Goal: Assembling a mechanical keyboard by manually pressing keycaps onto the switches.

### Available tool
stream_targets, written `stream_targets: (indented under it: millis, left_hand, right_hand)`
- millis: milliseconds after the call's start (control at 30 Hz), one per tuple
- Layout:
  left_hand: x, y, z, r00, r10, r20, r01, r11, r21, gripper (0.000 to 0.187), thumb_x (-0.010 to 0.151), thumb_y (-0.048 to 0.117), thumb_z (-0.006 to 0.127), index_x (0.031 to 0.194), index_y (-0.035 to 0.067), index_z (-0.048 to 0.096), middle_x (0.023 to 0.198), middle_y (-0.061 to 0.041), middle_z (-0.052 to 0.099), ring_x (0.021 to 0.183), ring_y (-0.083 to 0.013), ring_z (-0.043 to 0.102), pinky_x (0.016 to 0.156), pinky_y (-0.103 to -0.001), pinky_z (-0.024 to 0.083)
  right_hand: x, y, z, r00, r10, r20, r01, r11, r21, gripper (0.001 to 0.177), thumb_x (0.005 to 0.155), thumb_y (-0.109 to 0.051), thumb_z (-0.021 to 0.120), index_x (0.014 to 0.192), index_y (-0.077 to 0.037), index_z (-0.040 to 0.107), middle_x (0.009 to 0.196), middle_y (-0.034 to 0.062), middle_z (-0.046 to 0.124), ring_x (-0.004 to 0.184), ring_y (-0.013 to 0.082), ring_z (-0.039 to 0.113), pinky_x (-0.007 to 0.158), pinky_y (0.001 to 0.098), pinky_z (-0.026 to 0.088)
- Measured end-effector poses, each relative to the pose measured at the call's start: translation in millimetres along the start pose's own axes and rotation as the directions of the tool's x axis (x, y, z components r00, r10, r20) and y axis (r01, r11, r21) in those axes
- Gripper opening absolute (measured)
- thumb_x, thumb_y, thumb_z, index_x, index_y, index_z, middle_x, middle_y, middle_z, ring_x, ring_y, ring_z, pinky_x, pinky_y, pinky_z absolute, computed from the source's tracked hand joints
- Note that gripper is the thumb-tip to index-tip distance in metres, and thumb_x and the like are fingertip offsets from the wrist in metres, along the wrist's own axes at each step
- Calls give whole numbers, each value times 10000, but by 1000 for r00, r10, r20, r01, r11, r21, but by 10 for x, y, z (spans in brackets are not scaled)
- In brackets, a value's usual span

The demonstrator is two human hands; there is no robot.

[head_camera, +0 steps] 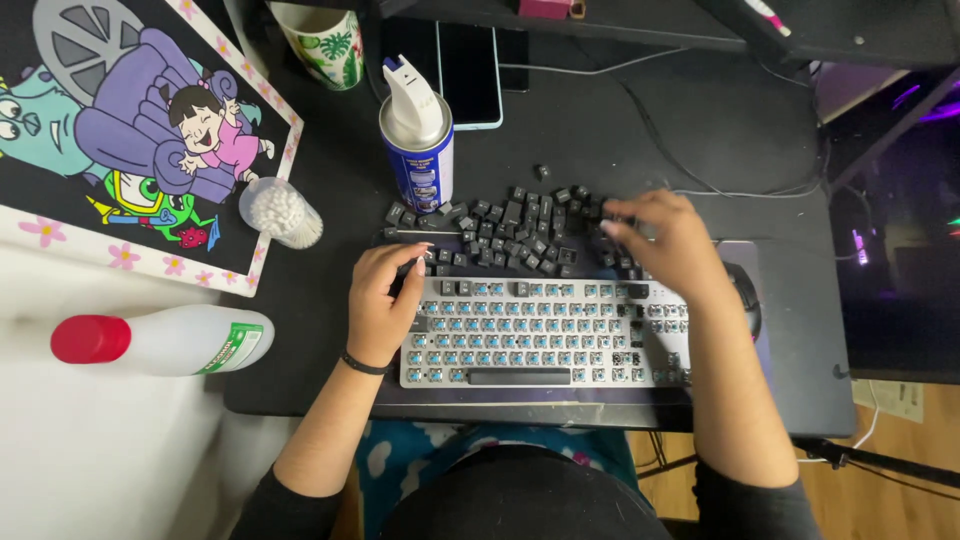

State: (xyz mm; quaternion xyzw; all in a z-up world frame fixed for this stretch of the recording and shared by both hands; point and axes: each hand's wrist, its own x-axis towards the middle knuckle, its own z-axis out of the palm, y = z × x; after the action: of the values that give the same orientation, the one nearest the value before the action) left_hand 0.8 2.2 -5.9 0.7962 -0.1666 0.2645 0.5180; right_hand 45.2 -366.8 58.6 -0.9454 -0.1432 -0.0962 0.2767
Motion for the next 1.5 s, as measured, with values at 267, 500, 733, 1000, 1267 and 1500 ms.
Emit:
stream_targets:
  millis: [267, 500, 733, 1000, 1267, 1500]
  left_hand:
    - [-14, -28, 2, 1000, 25, 7, -25, 1000, -4, 203, 981, 34, 691, 1168, 87, 751, 1113, -73, 758, 1066, -305, 693, 945, -404, 510]
    - [9, 39, -14, 1000, 7, -5, -7, 1000, -13, 210, 980, 24, 682, 1165, 86, 760, 1100, -72, 761, 1045, -297, 696, 929, -394, 511]
    - [8, -6, 2, 999, 52, -9, -52, 998, 27, 199, 987, 55, 690, 1170, 90, 758, 1094, -72, 759, 1032, -302, 699, 904, -404, 525]
    - [-4, -46, -1, 996, 86, -37, -85, 996, 29, 196, 967, 48, 697, 1145, 102, 758, 1084, -63, 769, 1010, -301, 709, 893, -414, 531]
    - [-7, -68, 3, 994, 102, -30, -102, 995, 5, 201, 975, 43, 684, 1159, 83, 755, 1080, -76, 765, 1005, -309, 709, 894, -419, 536]
    - [1, -47, -12, 997, 74, -23, -74, 997, -30, 210, 982, 39, 681, 1170, 92, 760, 1088, -69, 765, 1024, -300, 704, 918, -398, 521]
  right_hand:
    - [292, 163, 250, 993, 106, 54, -88, 960, -266, 332, 867, -327, 830, 1198, -299, 813, 1105, 52, 755, 1020, 355, 696, 864, 522, 556]
    - [436, 296, 536, 988, 153, 0, -148, 952, -266, 270, 924, -361, 786, 1191, -327, 797, 1092, -46, 715, 1010, 230, 659, 857, 444, 526]
    - [820, 69, 729, 999, 27, 35, -19, 976, -216, 285, 921, -278, 807, 1206, -289, 799, 1085, 33, 719, 1028, 318, 666, 845, 515, 553]
    - [1034, 48, 756, 979, 51, 198, 5, 962, -273, 254, 914, -290, 826, 1167, -306, 804, 1127, 25, 726, 1115, 307, 629, 919, 512, 497]
    - [1025, 187, 878, 992, 32, 123, 3, 961, -277, 199, 906, -290, 840, 1086, -213, 801, 1069, -1, 721, 1071, 263, 630, 887, 466, 495]
    - [716, -266, 668, 995, -97, 24, 97, 995, 2, 226, 879, -273, 870, 1046, -142, 792, 1081, 121, 698, 1093, 383, 638, 918, 513, 528]
